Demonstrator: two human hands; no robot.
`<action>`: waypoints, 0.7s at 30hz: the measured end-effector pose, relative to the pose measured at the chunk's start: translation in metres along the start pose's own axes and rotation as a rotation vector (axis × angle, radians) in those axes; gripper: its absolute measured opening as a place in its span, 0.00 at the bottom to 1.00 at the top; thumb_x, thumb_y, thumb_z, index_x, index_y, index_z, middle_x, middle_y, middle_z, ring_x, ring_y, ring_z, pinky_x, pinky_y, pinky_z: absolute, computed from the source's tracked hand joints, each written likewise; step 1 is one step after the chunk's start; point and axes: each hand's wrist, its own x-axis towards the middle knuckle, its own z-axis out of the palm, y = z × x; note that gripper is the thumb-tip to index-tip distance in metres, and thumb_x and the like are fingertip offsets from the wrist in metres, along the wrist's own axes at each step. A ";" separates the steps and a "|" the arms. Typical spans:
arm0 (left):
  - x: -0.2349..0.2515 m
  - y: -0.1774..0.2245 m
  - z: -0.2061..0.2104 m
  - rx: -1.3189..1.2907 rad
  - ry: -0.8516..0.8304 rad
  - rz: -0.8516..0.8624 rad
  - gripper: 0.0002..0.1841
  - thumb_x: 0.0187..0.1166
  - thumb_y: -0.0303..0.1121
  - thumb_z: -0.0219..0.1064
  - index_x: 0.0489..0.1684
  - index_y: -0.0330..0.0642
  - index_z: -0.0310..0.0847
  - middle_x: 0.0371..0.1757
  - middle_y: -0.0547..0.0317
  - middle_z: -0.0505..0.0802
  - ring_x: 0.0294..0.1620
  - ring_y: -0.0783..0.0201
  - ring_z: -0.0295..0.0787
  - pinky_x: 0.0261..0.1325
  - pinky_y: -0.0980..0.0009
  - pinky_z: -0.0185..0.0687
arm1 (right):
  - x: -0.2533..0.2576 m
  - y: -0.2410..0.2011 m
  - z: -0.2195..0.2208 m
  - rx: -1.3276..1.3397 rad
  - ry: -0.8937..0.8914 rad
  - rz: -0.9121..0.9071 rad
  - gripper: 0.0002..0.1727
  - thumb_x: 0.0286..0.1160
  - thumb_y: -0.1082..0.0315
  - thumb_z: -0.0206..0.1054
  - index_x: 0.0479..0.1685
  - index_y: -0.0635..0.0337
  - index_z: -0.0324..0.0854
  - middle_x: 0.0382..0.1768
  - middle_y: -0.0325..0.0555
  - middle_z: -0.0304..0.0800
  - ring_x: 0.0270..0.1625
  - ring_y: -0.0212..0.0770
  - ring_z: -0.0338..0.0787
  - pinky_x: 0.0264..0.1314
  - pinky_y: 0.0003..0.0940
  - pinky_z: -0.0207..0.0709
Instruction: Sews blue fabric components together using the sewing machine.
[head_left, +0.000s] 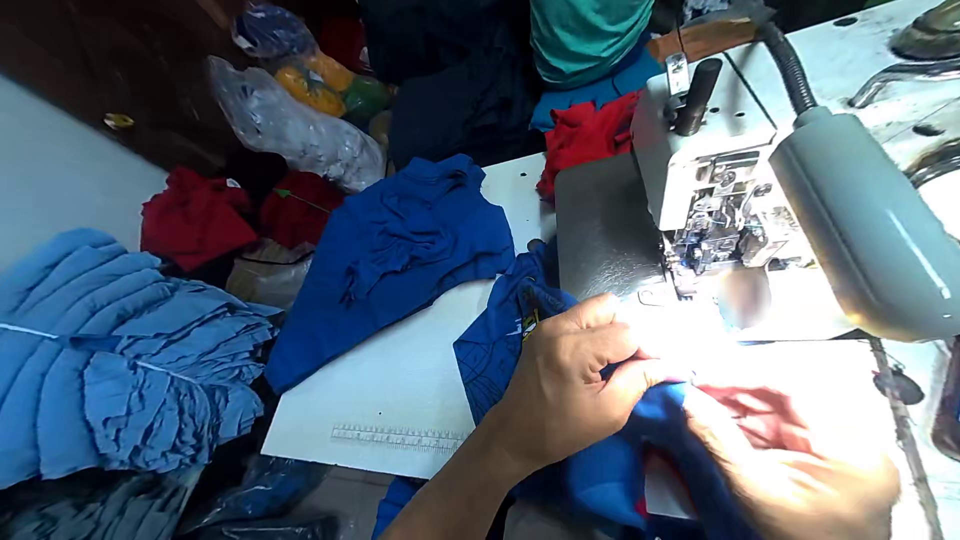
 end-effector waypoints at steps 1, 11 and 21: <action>0.001 0.000 -0.001 -0.012 0.015 0.033 0.05 0.65 0.24 0.77 0.23 0.36 0.90 0.36 0.59 0.86 0.43 0.75 0.83 0.43 0.85 0.80 | -0.001 0.002 0.001 -0.006 0.022 -0.065 0.06 0.77 0.65 0.71 0.47 0.47 0.82 0.40 0.23 0.93 0.42 0.15 0.89 0.46 0.11 0.84; 0.003 0.005 0.010 -0.088 0.109 -0.009 0.02 0.69 0.23 0.70 0.28 0.35 0.87 0.39 0.60 0.91 0.47 0.75 0.88 0.51 0.82 0.85 | -0.013 0.007 0.005 -0.123 -0.034 -0.050 0.11 0.78 0.60 0.72 0.31 0.54 0.91 0.36 0.35 0.91 0.45 0.20 0.86 0.50 0.13 0.78; 0.034 -0.011 0.009 -0.022 0.048 -0.009 0.03 0.68 0.17 0.72 0.31 0.34 0.89 0.35 0.59 0.92 0.37 0.74 0.89 0.40 0.81 0.87 | 0.025 -0.014 -0.019 -0.148 -0.054 0.234 0.10 0.69 0.58 0.75 0.32 0.55 0.88 0.30 0.29 0.90 0.34 0.15 0.86 0.37 0.12 0.82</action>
